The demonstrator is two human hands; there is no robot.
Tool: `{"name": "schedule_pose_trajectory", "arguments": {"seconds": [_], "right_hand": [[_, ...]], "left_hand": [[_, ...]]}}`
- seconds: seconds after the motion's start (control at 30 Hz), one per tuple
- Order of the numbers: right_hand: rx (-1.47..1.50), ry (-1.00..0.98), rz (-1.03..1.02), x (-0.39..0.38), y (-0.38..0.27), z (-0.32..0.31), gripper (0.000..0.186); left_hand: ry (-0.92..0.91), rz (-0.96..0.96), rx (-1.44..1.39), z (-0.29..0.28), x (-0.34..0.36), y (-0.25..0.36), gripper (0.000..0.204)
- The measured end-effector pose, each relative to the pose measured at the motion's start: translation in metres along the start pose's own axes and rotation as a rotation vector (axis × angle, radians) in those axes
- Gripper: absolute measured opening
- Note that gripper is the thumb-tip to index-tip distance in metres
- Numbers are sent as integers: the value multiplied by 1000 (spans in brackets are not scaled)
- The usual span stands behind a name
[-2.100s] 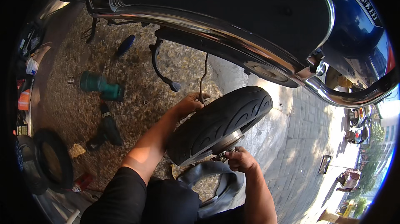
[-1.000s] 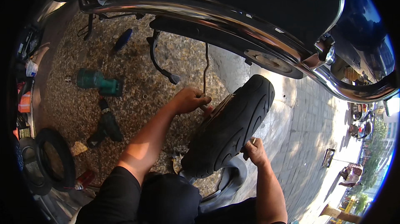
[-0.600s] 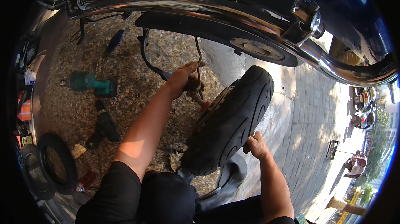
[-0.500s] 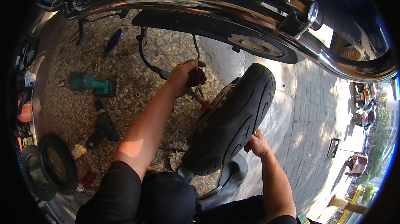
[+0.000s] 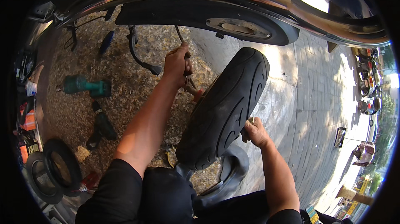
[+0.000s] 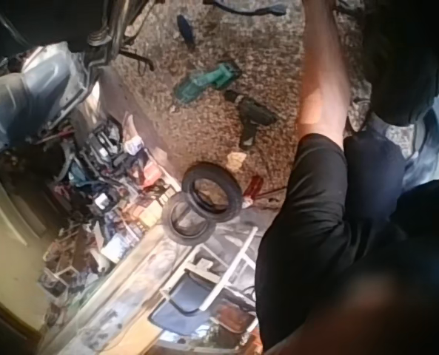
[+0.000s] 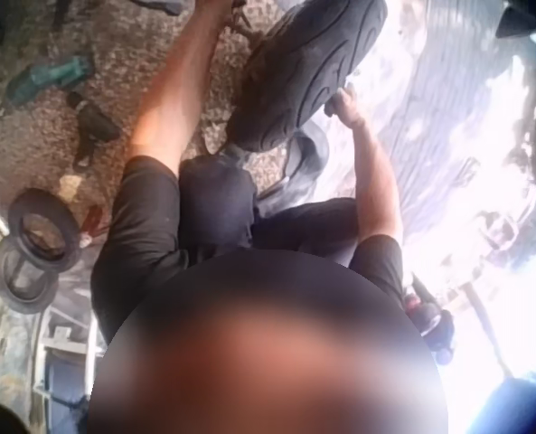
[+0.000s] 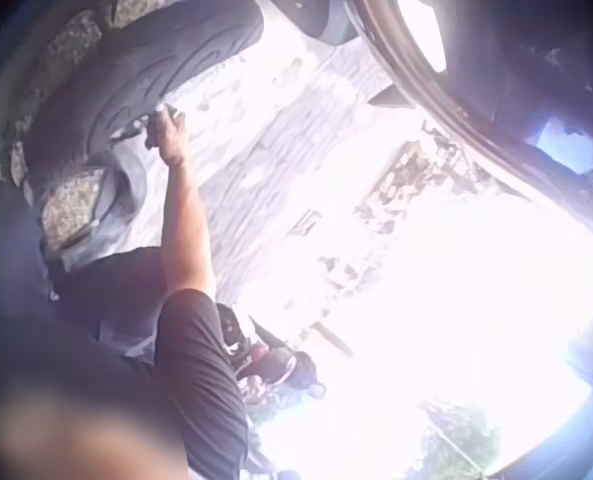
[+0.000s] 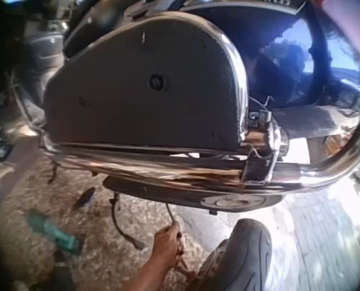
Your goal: The person installs a motorcycle tire onto a rim. They place the tire on the rim, insert the inner tube, and work the tire bead onto the rim by hand, using a spray lubricant to ease installation.
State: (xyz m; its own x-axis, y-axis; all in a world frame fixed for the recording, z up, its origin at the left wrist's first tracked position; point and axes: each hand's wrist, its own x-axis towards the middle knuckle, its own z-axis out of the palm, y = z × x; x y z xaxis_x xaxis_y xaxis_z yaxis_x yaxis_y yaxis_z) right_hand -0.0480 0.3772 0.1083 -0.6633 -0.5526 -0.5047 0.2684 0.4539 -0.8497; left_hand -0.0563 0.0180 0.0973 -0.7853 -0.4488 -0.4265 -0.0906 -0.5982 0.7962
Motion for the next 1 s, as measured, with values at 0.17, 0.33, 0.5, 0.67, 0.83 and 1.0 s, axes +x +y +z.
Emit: {"name": "schedule_pose_trajectory", "arguments": {"seconds": [0.17,0.33,0.5,0.67,0.83,1.0], "right_hand": [[61,-42,92,-1,-14,8,56],[74,-85,91,-2,-18,7,55],[11,-75,129,-1,-34,25,58],[45,-74,121,-16,-30,31,51],[184,-162,104,-30,-53,83,45],[118,-309,156,-19,-26,121,82]], "left_hand": [[-170,-68,421,-39,-7,-2,47],[-338,-202,325,-55,-33,-37,56],[-229,-75,437,-62,-23,-43,47],[-148,-54,541,-44,-45,-8,46],[-212,32,656,-39,-66,66,54],[-234,34,785,-88,-33,46,72]]}}
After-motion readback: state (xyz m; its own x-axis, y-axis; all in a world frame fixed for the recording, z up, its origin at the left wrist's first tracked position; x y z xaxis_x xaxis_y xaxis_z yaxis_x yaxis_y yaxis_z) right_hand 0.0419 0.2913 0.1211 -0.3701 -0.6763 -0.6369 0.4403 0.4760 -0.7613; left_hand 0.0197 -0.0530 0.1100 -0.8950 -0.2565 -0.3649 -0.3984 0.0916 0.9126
